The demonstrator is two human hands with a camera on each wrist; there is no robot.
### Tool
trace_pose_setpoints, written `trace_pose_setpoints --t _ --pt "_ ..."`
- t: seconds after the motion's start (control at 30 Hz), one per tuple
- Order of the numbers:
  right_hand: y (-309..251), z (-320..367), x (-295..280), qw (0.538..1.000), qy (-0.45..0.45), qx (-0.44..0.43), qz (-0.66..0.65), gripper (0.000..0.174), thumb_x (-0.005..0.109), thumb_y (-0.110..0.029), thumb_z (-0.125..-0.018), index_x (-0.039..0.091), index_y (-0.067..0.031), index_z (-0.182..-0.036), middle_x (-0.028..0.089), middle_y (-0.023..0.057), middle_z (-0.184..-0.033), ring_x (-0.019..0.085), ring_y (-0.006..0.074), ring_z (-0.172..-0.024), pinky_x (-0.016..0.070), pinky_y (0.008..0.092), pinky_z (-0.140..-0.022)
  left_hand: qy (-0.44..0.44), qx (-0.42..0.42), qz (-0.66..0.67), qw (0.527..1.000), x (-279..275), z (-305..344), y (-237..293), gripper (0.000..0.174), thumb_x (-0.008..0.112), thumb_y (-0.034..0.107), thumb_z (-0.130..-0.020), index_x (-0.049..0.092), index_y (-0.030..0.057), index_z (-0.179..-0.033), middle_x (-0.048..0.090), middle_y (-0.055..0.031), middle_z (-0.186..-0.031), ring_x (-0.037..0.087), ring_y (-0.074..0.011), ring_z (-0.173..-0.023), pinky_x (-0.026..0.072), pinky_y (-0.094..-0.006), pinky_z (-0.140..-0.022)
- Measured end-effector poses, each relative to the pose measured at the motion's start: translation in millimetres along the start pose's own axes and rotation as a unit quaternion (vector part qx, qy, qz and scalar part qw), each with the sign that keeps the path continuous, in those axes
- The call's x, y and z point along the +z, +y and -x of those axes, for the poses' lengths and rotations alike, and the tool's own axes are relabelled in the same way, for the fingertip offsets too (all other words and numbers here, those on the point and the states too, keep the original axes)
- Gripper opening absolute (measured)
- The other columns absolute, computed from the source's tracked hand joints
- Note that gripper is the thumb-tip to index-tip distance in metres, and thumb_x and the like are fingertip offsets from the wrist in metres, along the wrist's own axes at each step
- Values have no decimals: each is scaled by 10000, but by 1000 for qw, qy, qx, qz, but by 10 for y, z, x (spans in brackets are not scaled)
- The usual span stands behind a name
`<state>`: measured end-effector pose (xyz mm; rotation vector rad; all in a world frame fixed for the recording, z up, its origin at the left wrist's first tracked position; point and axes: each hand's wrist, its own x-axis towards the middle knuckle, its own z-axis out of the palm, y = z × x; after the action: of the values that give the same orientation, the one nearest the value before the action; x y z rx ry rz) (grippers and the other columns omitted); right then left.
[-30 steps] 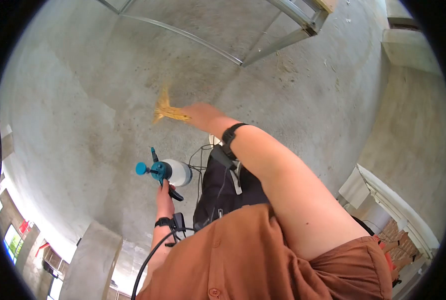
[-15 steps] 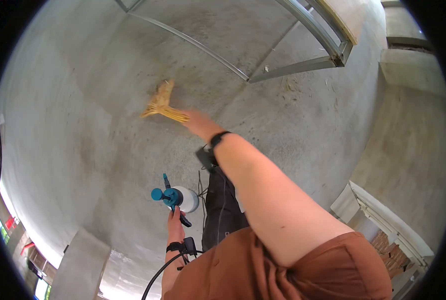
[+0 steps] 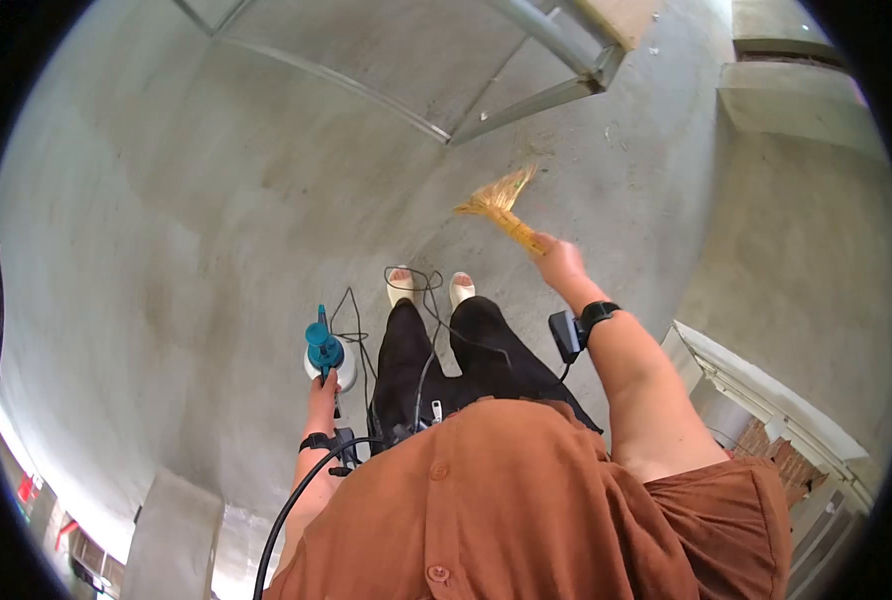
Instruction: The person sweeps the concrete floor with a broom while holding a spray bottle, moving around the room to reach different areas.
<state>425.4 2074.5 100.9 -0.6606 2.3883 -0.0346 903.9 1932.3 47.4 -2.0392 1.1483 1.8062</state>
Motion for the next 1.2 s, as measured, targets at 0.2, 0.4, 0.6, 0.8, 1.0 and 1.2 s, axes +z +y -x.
trace_pose_setpoints --t 0.2,0.4,0.6,0.8,1.0,1.2 --pt "-508 642 -59 998 24 -24 -57 336 656 -225 -783 613 -118 -1098 644 179 -917 624 336 -849 489 373 -745 -51 87 -102 990 -164 -3 256 428 570 353 -834 562 -40 -1005 614 -126 -874 563 -205 -807 422 -321 -742" --pt "-626 1153 -291 993 -14 -93 -71 344 647 -246 -781 606 -124 -1100 638 168 -938 602 346 -878 478 399 -767 -97 183 -119 971 -185 526 947 409 533 306 -882 528 -46 -1090 617 -141 -907 568 -207 -848 429 -321 -767" --pt "-316 1636 -745 991 -5 -90 -96 345 650 -232 -775 607 -125 -1100 638 165 -951 601 338 -898 476 392 -783 -92 201 -193 956 -62 960 1346 442 526 355 -884 526 -37 -1089 617 -130 -919 564 -213 -846 424 -330 -792" --pt "550 2065 -1111 992 45 -27 -118 359 674 -236 -759 613 -126 -1095 638 162 -976 612 318 -904 485 377 -787 -102 184 -180 961 60 1521 1537 455 477 430 -896 555 -5 -1003 593 -80 -840 526 -187 -795 400 -302 -762" --pt "1754 2248 -1285 974 113 41 -192 362 680 -253 -754 622 -109 -1080 643 151 -977 619 306 -905 491 373 -786 -75 144 -153 975 397 2062 1567 429 441 412 -915 566 11 -999 576 -57 -837 492 -162 -811 377 -292 -762" --pt "2572 2333 -1244 957 131 132 -224 370 672 -244 -762 613 -96 -1096 644 143 -995 624 282 -915 488 356 -796 -39 125 -91 987 793 2252 1548 388 504 402 -892 582 26 -953 574 -20 -725 523 -116 -648 398 -260 -592"
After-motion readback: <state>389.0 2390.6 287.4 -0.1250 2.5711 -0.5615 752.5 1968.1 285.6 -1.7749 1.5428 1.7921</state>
